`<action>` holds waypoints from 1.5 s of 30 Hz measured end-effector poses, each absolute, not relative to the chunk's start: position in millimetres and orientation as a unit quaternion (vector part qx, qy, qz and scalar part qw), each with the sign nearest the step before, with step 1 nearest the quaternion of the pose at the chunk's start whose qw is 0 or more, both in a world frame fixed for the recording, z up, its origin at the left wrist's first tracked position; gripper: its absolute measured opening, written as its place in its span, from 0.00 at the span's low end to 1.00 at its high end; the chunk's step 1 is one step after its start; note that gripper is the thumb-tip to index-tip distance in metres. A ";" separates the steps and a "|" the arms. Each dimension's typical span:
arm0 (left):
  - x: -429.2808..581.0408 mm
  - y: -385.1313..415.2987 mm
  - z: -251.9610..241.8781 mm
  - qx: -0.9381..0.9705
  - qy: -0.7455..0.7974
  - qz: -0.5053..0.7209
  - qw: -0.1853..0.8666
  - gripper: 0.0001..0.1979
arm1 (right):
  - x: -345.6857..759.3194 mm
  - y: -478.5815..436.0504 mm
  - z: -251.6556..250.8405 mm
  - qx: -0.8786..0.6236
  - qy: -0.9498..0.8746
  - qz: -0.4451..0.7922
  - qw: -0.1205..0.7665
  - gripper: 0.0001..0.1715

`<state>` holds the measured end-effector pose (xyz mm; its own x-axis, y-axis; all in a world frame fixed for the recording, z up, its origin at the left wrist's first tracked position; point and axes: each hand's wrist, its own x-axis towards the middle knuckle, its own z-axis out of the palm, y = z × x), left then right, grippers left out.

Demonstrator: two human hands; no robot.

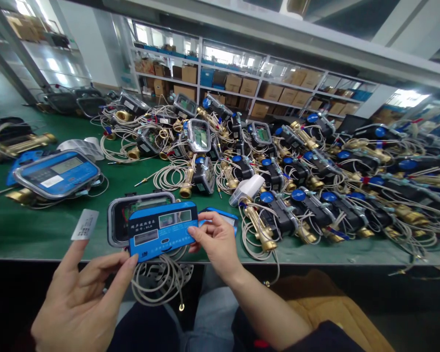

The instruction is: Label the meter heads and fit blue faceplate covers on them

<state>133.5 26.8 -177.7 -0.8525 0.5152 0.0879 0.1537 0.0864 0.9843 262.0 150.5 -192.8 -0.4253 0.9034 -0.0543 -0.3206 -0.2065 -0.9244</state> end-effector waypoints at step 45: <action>124.4 40.2 -167.0 0.172 0.545 0.692 0.441 0.24 | 275.1 155.0 -181.6 -0.276 -0.462 0.686 0.489 0.11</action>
<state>124.4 40.2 -167.0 -0.5514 0.7979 -0.2436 -0.4228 -0.0155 0.9061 275.1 155.0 -181.6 -0.3684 0.9268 0.0728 -0.4164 -0.0945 -0.9042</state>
